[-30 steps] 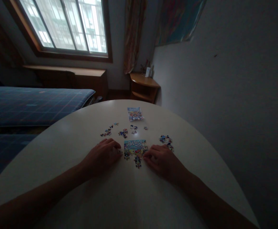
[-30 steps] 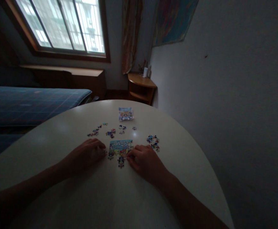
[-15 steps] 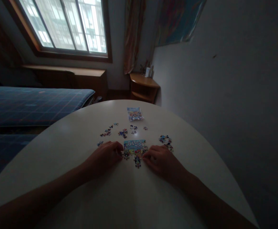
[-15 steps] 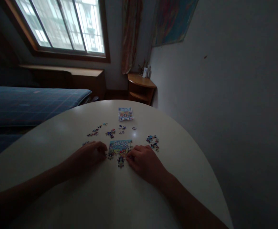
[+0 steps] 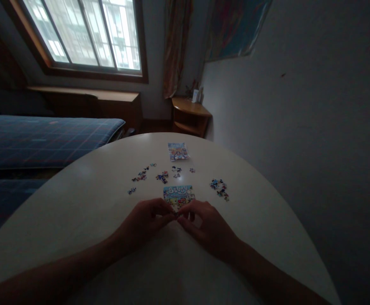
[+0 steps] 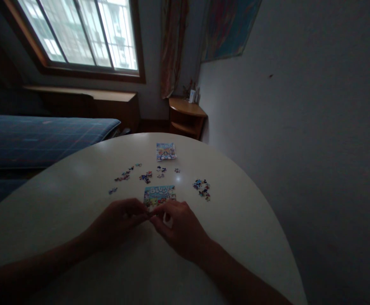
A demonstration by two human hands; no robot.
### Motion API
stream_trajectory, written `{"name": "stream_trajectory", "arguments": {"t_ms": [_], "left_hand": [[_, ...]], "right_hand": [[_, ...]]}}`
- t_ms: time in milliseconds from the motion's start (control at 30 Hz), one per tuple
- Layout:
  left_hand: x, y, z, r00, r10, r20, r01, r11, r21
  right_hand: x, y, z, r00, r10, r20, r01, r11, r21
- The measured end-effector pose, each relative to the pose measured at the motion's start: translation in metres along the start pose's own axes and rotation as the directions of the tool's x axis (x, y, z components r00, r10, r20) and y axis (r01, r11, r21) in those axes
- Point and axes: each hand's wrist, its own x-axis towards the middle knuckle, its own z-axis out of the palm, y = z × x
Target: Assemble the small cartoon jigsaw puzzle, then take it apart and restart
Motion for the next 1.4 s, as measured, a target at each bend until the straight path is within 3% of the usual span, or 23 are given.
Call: {"name": "stream_trajectory", "arguments": {"t_ms": [100,200,267,333,400,467,833,1400], "left_hand": [[-0.002,-0.004,0.005,1.0,0.006,0.018,-0.006,1.0,-0.011],[-0.004,-0.007,0.005,0.99,0.134,-0.033,-0.128,0.98,0.154],[-0.006,-0.007,0.003,0.957,0.291,-0.012,-0.276,0.92,0.277],[-0.007,-0.007,0.002,0.901,0.425,0.083,-0.425,0.831,0.359],[-0.007,-0.008,0.002,0.848,0.496,0.188,-0.527,0.744,0.412],[-0.007,-0.009,0.003,0.821,0.51,0.256,-0.568,0.688,0.451],[-0.006,-0.011,0.001,0.821,0.448,0.354,-0.571,0.655,0.495],[-0.006,-0.015,0.003,0.798,0.488,0.354,-0.601,0.597,0.531]], "right_hand": [[0.001,-0.002,0.001,0.999,0.047,-0.023,-0.045,0.996,0.075],[0.004,0.003,-0.004,0.996,0.09,-0.026,-0.088,0.994,0.066],[0.005,0.009,-0.01,0.997,0.064,-0.032,-0.065,0.997,-0.036],[0.007,0.016,-0.016,1.0,0.015,-0.025,-0.019,0.985,-0.173],[0.007,0.021,-0.02,1.0,-0.013,-0.01,0.01,0.964,-0.264],[0.008,0.025,-0.022,1.0,-0.013,0.006,0.015,0.953,-0.304],[0.011,0.031,-0.015,1.0,0.028,-0.015,-0.031,0.941,-0.337],[0.006,0.034,-0.02,0.998,-0.029,0.056,0.048,0.928,-0.37]]}}
